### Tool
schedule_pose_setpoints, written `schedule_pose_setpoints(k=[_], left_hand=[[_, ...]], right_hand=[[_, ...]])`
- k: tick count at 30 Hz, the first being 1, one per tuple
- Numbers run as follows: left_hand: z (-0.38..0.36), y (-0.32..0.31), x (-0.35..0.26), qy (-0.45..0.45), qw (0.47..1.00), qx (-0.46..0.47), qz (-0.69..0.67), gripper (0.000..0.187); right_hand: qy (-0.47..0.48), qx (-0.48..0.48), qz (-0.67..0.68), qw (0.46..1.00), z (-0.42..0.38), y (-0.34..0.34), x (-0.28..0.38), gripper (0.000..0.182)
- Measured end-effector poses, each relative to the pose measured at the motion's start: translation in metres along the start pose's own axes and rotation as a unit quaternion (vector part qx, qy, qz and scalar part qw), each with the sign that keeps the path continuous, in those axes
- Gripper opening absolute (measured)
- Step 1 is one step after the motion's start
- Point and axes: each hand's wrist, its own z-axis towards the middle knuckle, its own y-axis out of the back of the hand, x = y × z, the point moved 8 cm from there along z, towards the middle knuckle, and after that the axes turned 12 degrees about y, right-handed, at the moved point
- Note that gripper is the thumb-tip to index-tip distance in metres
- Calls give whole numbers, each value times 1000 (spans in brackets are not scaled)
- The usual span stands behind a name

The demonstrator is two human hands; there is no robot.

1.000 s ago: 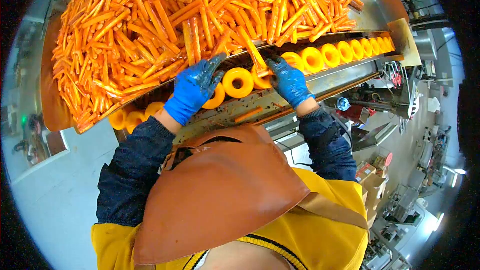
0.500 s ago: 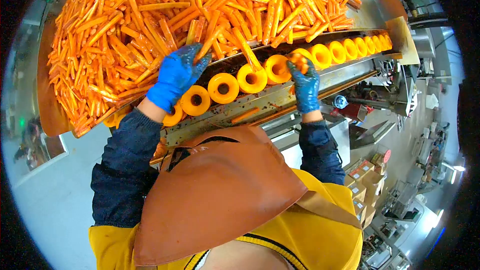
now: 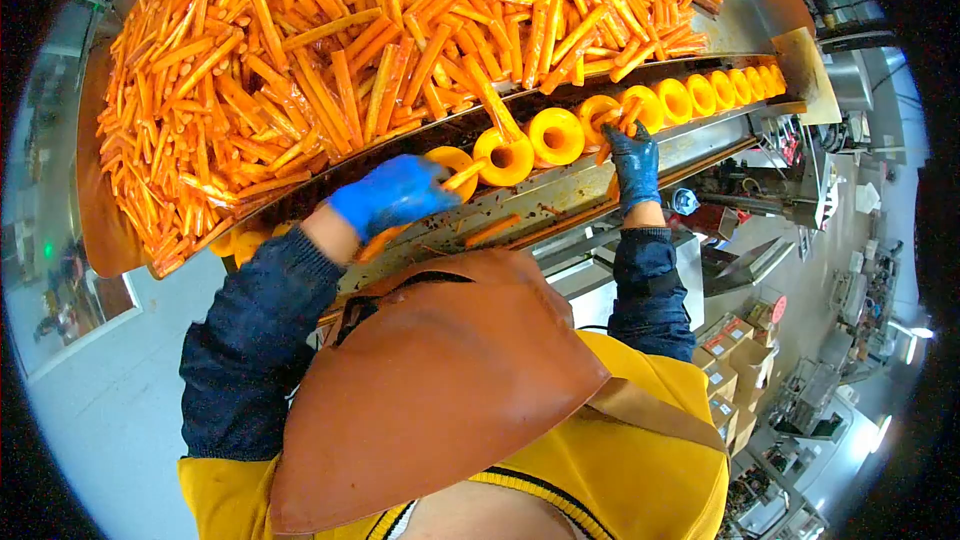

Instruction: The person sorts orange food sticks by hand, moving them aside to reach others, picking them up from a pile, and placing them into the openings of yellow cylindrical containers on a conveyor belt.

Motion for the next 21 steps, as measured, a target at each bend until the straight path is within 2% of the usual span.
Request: schedule_pose_setpoints(k=[2, 3, 4, 5, 6, 7, 8, 9, 10, 11, 12, 13, 15, 16, 17, 19, 20, 21], left_hand=[[33, -19, -8, -47, 992, 49, -103, 43], [36, -14, -18, -47, 992, 48, -104, 43], [38, -9, -22, 11, 986, 78, -144, 43], [41, -8, -21, 69, 975, 109, -182, 43], [47, -5, -23, 40, 992, 76, -89, 43], [50, -8, -21, 40, 992, 78, -88, 43], [52, -7, -16, 51, 994, 56, -84, 41], [52, -6, -13, 64, 994, 34, -79, 38], [48, -9, -11, 64, 994, 37, -77, 38], [42, 1, -11, 43, 983, -37, -177, 33], [34, 13, -8, 21, 955, -110, -274, 28], [30, 12, -7, 22, 956, -109, -272, 28], [4, 42, 1, -22, 889, -317, -328, 19], [-8, 49, 1, -24, 871, -349, -347, 17], [-10, 49, 3, -22, 870, -348, -347, 17], [-27, 64, 2, -68, 833, -448, -318, 18], [-32, 66, -2, -81, 823, -458, -326, 17], [-33, 67, -1, -81, 822, -460, -326, 17]], right_hand=[[24, -14, -26, 999, -6, 6, 4, 27], [49, -28, -52, 997, -10, 11, 8, 26], [35, -78, 59, 995, -19, 12, 19, 25], [35, -78, 59, 995, -24, 8, 25, 25], [65, -107, 87, 988, -28, 9, 33, 26], [93, -137, 115, 980, -32, 9, 38, 26], [0, -114, 80, 990, -34, -1, 24, 28], [91, -106, 152, 979, -33, -19, 40, 30], [84, -52, 73, 992, -27, -32, 27, 30], [78, 3, -5, 997, -22, -45, 14, 30], [131, -9, -19, 991, -22, -47, 20, 28], [130, -10, -17, 991, -27, -47, 34, 28], [49, -76, 109, 990, -39, -32, 48, 27], [101, -84, 165, 977, -40, -32, 53, 32], [153, -96, 163, 970, -37, -32, 46, 33], [204, -112, 232, 945, -42, -48, 68, 34], [196, -109, 224, 948, -47, -55, 84, 32], [229, -86, 219, 944, -39, -66, 72, 27]])
